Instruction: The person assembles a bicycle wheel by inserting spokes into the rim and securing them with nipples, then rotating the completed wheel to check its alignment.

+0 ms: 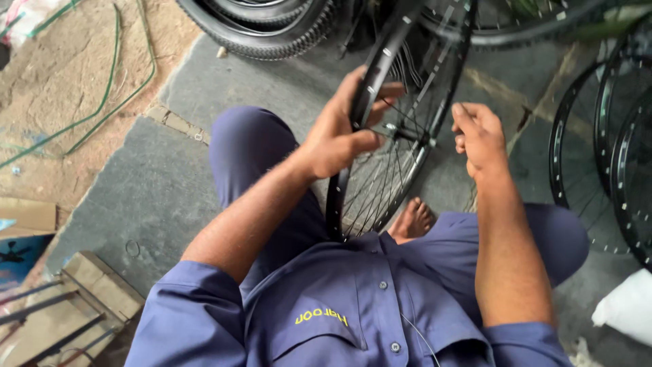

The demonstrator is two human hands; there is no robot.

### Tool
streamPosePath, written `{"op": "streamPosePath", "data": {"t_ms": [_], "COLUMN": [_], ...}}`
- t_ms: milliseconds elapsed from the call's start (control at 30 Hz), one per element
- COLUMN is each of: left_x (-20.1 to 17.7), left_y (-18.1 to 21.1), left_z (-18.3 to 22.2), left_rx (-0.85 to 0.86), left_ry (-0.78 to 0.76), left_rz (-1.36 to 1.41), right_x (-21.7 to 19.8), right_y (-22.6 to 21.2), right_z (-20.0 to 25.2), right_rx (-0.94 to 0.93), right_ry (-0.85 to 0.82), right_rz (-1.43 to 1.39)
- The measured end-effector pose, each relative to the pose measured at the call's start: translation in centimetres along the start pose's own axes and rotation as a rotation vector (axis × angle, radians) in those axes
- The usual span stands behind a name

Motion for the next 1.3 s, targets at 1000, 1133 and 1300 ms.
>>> {"op": "streamPosePath", "data": {"t_ms": [1000, 1133, 1300], "left_x": [-11.0, -11.0, -10.6], "left_y": [-1.7, -1.9, -2.2], "left_z": [6.8, 6.4, 6.1], "left_rx": [-0.211, -0.246, -0.272], "left_ry": [0.263, 0.252, 0.236], "left_rz": [-0.671, -0.678, -0.698], "right_x": [25.5, 25.7, 25.0], "right_y": [-11.4, -12.0, -12.2], "right_z": [7.2, 7.4, 7.5], "right_rx": [-0.84, -0.916, -0.923], "right_ry": [-0.166, -0.146, -0.158], "right_rz": [0.611, 0.783, 0.777]}}
Point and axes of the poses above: each hand's wrist, its own z-axis away from the middle knuckle, its own x-axis out of the palm, y = z × x, the point moved 10 cm from there along -z, towards the middle knuckle, and after that the axes turned 7 degrees about -z, right-handed, at the moved point
